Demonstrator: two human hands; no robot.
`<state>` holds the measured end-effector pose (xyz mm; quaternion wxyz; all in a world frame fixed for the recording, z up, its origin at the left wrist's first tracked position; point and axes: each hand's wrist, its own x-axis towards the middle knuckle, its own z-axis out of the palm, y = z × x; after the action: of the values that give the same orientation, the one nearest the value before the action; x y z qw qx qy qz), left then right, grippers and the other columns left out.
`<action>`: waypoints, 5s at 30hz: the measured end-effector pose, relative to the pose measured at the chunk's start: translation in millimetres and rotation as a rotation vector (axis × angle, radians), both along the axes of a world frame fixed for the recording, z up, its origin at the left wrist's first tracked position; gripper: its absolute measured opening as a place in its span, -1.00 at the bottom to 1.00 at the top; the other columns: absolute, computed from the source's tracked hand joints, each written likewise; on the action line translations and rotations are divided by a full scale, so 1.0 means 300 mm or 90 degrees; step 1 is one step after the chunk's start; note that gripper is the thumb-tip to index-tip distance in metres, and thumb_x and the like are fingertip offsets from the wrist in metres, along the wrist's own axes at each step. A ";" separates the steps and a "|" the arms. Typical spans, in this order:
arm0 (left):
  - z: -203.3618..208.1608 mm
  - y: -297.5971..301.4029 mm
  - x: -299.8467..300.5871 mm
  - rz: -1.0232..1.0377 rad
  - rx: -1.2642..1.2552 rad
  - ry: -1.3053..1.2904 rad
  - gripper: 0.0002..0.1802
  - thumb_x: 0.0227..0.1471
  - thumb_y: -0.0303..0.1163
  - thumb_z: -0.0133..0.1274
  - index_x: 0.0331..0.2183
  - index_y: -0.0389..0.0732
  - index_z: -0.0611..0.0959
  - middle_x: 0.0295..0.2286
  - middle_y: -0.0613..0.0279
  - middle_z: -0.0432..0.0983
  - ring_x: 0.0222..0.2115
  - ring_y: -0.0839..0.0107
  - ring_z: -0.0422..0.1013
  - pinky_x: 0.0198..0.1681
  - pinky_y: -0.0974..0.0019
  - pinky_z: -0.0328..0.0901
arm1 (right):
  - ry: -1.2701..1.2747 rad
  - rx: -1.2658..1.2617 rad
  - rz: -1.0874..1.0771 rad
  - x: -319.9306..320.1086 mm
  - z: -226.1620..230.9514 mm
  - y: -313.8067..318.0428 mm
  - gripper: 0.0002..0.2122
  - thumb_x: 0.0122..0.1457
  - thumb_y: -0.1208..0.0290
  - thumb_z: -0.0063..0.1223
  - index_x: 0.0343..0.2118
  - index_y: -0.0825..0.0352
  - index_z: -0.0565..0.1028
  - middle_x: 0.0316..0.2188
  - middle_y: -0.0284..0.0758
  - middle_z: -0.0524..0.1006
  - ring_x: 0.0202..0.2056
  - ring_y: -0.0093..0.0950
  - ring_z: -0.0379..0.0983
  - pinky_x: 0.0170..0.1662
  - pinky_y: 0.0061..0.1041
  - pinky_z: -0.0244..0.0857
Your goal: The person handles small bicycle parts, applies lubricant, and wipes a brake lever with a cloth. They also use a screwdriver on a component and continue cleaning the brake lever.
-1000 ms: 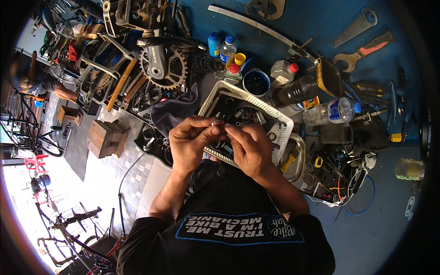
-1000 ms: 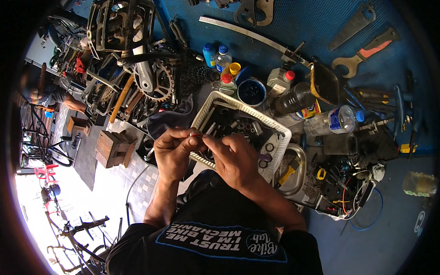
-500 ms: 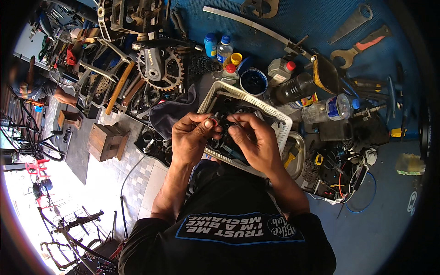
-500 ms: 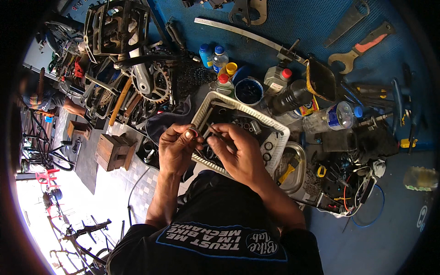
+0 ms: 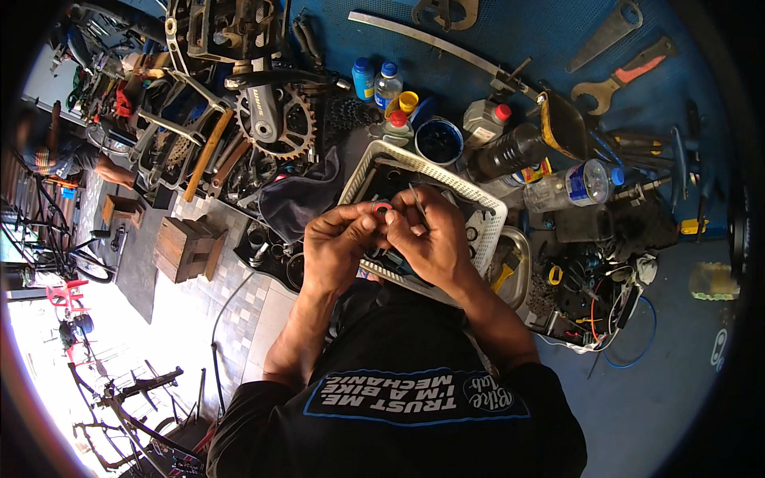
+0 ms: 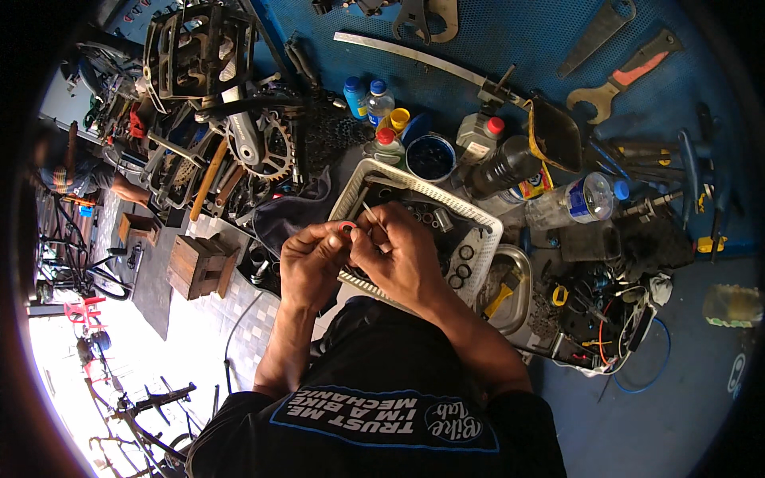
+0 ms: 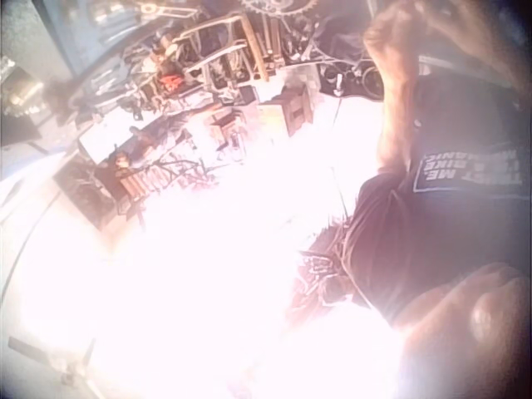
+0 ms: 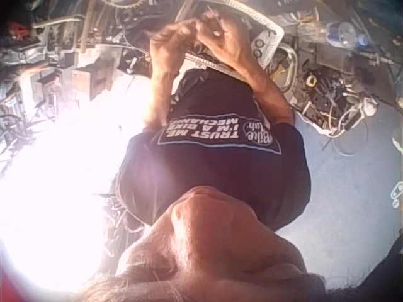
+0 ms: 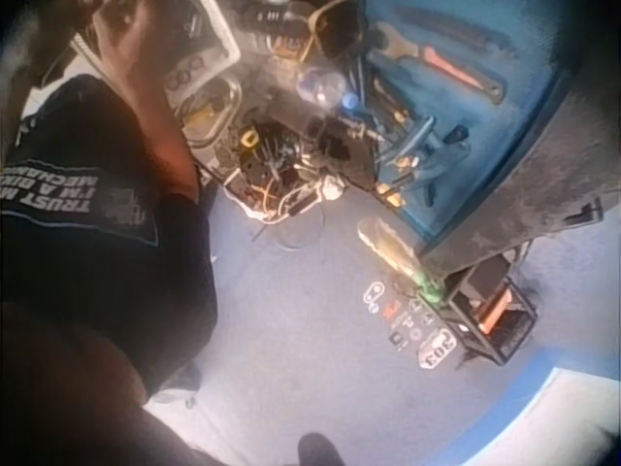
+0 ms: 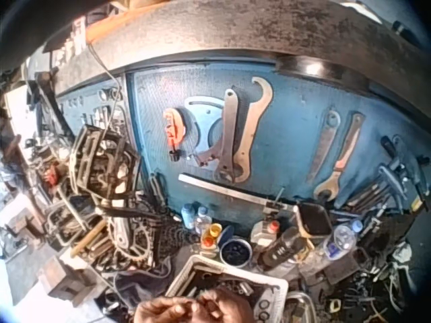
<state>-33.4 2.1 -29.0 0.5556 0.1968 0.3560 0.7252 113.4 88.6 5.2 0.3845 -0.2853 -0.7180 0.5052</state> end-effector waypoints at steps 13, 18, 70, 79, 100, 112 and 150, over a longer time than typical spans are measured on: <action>-0.014 0.011 -0.004 -0.012 0.020 0.082 -0.70 0.29 -0.38 0.14 -0.12 -0.47 0.65 -0.16 -0.02 0.65 -0.23 0.30 0.63 -0.20 0.20 0.61 | -0.053 0.083 -0.038 0.032 -0.031 0.016 -0.84 0.16 0.48 0.33 -0.25 0.31 0.55 -0.45 -0.41 0.47 -0.52 -0.63 0.39 -0.45 -0.54 0.30; -0.043 0.013 0.041 0.014 0.052 0.033 -0.63 0.27 -0.49 0.13 0.07 -0.42 0.59 -0.06 0.03 0.61 -0.10 0.31 0.58 -0.02 0.27 0.52 | -0.157 0.502 -0.083 0.055 -0.047 0.013 -0.67 -0.03 0.46 0.43 -0.16 0.21 0.60 -0.44 -0.40 0.44 -0.51 -0.46 0.50 -0.50 -0.43 0.39; -0.066 -0.012 -0.040 -0.145 0.183 -0.038 -0.57 0.29 -0.35 0.13 0.07 -0.44 0.57 -0.22 0.02 0.60 -0.28 0.34 0.54 -0.22 0.29 0.45 | -0.334 0.414 0.010 0.099 0.187 -0.036 -0.69 0.05 0.49 0.28 -0.10 0.18 0.56 -0.37 -0.36 0.47 -0.30 -0.37 0.52 -0.26 -0.33 0.43; -0.065 -0.018 -0.033 -0.107 0.130 0.040 -0.58 0.25 -0.39 0.18 0.05 -0.46 0.58 -0.23 0.04 0.63 -0.30 0.36 0.56 -0.23 0.30 0.48 | -0.342 0.441 -0.008 0.102 0.180 -0.039 -0.67 0.02 0.51 0.27 -0.10 0.17 0.59 -0.28 -0.32 0.47 -0.20 -0.31 0.45 -0.12 -0.28 0.37; -0.026 -0.021 -0.023 -0.065 0.128 0.107 -0.66 0.21 -0.52 0.20 0.00 -0.44 0.61 -0.20 0.08 0.65 -0.28 0.42 0.56 -0.19 0.34 0.50 | -0.345 0.397 -0.019 0.079 0.185 -0.062 -0.75 0.04 0.55 0.27 -0.18 0.18 0.59 -0.31 -0.31 0.45 -0.21 -0.29 0.40 -0.13 -0.28 0.34; -0.020 -0.007 -0.019 -0.037 0.149 0.035 -0.65 0.19 -0.50 0.22 0.00 -0.43 0.61 -0.21 0.09 0.63 -0.31 0.36 0.57 -0.20 0.32 0.50 | -0.174 0.281 -0.043 0.046 0.103 -0.052 -0.85 0.09 0.63 0.26 -0.29 0.29 0.58 -0.33 -0.30 0.47 -0.27 -0.29 0.45 -0.22 -0.33 0.38; -0.026 -0.011 -0.024 -0.040 0.145 0.111 -0.58 0.14 -0.55 0.24 0.03 -0.45 0.57 -0.20 0.00 0.65 -0.25 0.26 0.62 -0.12 0.22 0.54 | -0.111 0.132 0.000 0.072 0.102 -0.034 -0.88 0.17 0.57 0.32 -0.26 0.31 0.61 -0.38 -0.39 0.51 -0.41 -0.58 0.45 -0.42 -0.55 0.28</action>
<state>-40.5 -1.3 -36.8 0.5185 0.3322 0.3119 0.7235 135.0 78.5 35.8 0.3482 -0.2864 -0.7972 0.4015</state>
